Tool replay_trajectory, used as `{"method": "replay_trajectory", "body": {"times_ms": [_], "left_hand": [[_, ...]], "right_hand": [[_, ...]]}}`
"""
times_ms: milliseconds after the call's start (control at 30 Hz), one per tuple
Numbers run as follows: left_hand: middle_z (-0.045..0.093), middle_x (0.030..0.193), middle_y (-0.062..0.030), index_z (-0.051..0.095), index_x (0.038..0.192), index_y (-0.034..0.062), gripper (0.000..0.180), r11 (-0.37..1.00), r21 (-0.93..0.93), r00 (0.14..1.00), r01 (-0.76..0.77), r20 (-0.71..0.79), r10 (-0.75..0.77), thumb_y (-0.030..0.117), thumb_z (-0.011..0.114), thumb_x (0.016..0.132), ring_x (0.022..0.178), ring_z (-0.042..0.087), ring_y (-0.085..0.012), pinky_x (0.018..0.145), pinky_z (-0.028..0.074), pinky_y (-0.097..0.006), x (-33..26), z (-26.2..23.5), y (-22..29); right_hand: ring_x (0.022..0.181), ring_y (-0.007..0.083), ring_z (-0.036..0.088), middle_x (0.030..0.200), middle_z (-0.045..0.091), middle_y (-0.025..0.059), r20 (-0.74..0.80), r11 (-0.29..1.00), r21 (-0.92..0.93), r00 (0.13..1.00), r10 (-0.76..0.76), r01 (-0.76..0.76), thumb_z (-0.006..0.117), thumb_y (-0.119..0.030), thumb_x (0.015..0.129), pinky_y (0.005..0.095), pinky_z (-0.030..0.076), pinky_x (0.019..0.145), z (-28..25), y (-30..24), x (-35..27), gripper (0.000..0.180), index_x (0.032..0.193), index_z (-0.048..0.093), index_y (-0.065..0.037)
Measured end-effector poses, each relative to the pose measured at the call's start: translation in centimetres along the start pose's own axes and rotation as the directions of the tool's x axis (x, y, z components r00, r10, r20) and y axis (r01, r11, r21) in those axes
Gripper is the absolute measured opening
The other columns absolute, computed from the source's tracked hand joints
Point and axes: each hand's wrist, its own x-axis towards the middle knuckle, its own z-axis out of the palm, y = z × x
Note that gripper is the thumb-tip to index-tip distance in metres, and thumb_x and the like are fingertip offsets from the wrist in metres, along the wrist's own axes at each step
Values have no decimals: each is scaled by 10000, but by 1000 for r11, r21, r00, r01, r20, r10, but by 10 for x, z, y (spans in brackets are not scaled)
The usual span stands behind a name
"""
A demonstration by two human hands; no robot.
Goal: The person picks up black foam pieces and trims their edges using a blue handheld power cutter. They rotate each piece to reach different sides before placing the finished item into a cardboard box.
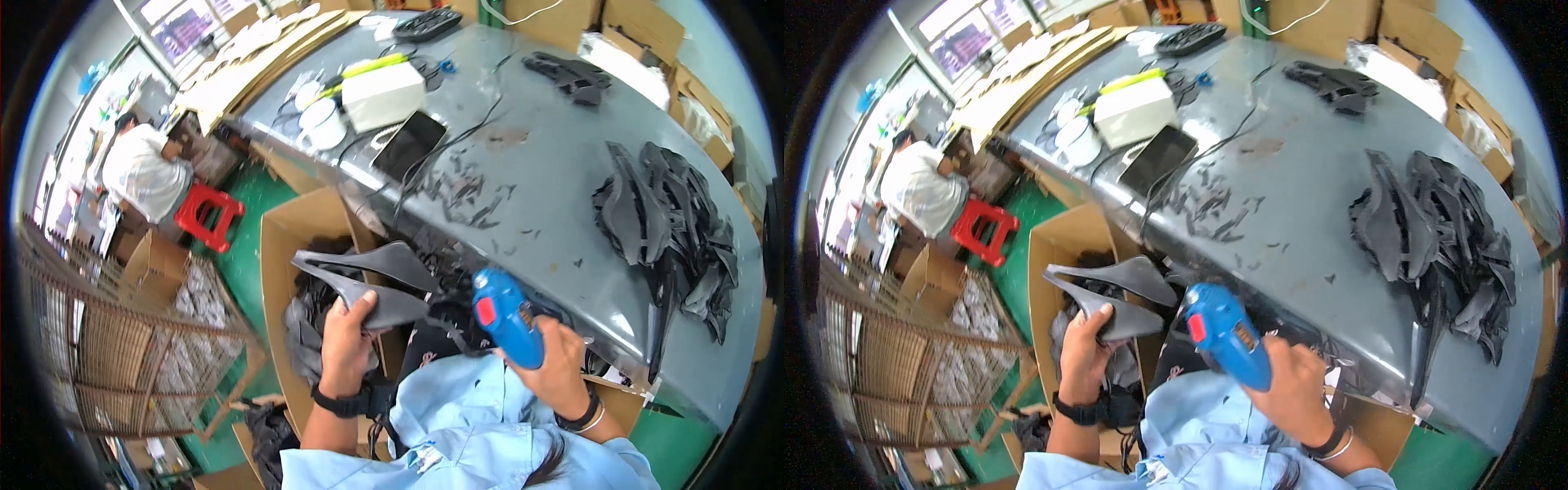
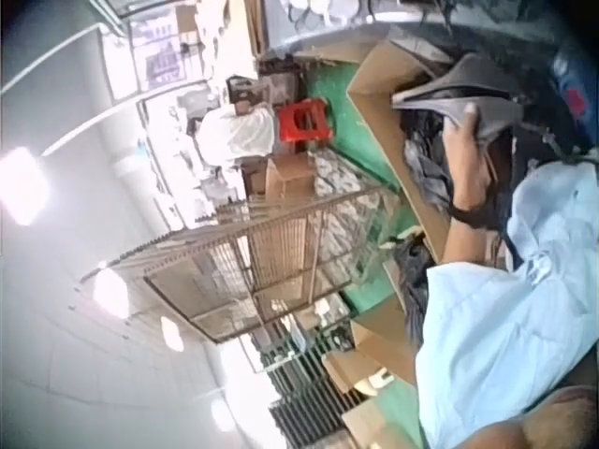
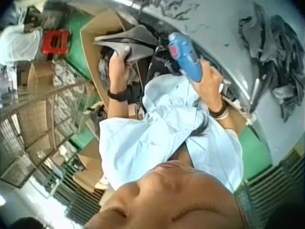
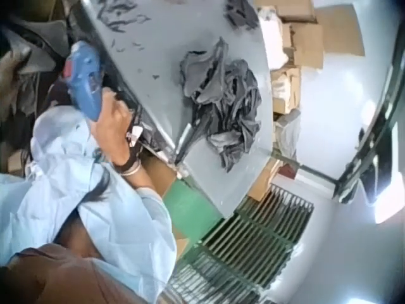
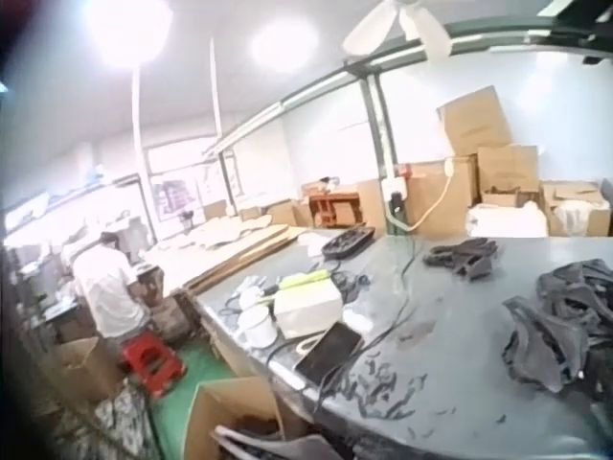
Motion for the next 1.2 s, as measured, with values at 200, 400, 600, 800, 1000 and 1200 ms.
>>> {"method": "replay_trajectory", "body": {"times_ms": [200, 400, 600, 800, 1000, 1200], "left_hand": [[611, 971, -120, 564, 997, 18, 184, 847, -530, 828, 44, -455, -328, 76, 638, 839, 905, 602, -270, 826, 518, -420, 42, -145, -80], [568, 1126, -154, 535, 1066, -5, 253, 748, -661, 828, -63, -453, -330, 101, 637, 860, 1037, 549, -315, 905, 487, -474, 53, -252, -197], [595, 1010, -212, 487, 1015, -25, 305, 820, -476, 572, 319, -593, -567, 266, 534, 935, 894, 607, -335, 821, 517, -499, 49, -290, -245], [607, 1063, -206, 468, 1164, -65, 338, 990, -131, 932, 45, -352, -89, 191, 437, 945, 918, 638, -279, 790, 532, -357, 56, -188, -144], [534, 1230, -207, 441, 1256, -78, 376, 996, -39, 931, -78, 355, 86, 143, 412, 953, 1073, 587, -274, 893, 495, -351, 21, 19, -27], [424, 1363, -183, 368, 1369, 19, 426, 989, 33, 703, -141, 707, 77, 112, 387, 953, 1059, 595, -259, 864, 493, -343, 21, 161, -14]], "right_hand": [[610, 314, 603, 714, 599, 152, 60, 996, 79, 998, 30, -35, 823, -217, 635, 378, 467, 556, 6, -1, 4, 530, 996, 505, 6], [643, 329, 626, 741, 606, 168, 132, 995, 66, 989, 62, -71, 836, -237, 628, 366, 482, 590, 9, -8, 3, 545, 975, 485, -7], [636, 319, 625, 727, 599, 172, 135, 994, 75, 988, 73, -84, 836, -236, 628, 360, 480, 588, 7, -5, 2, 538, 963, 483, -7], [625, 308, 625, 718, 606, 154, 122, 990, 90, 988, 94, -105, 822, -228, 639, 363, 477, 562, 8, -1, 1, 500, 958, 503, -13], [632, 321, 633, 746, 624, 154, 72, 977, 169, 990, 120, -130, 836, -252, 632, 367, 496, 584, 4, 8, -7, 504, 956, 536, -7], [562, 298, 606, 668, 596, 124, -151, 976, 203, 982, 116, -84, 776, -164, 625, 364, 478, 511, -11, 22, -20, 416, 939, 551, -8]]}}
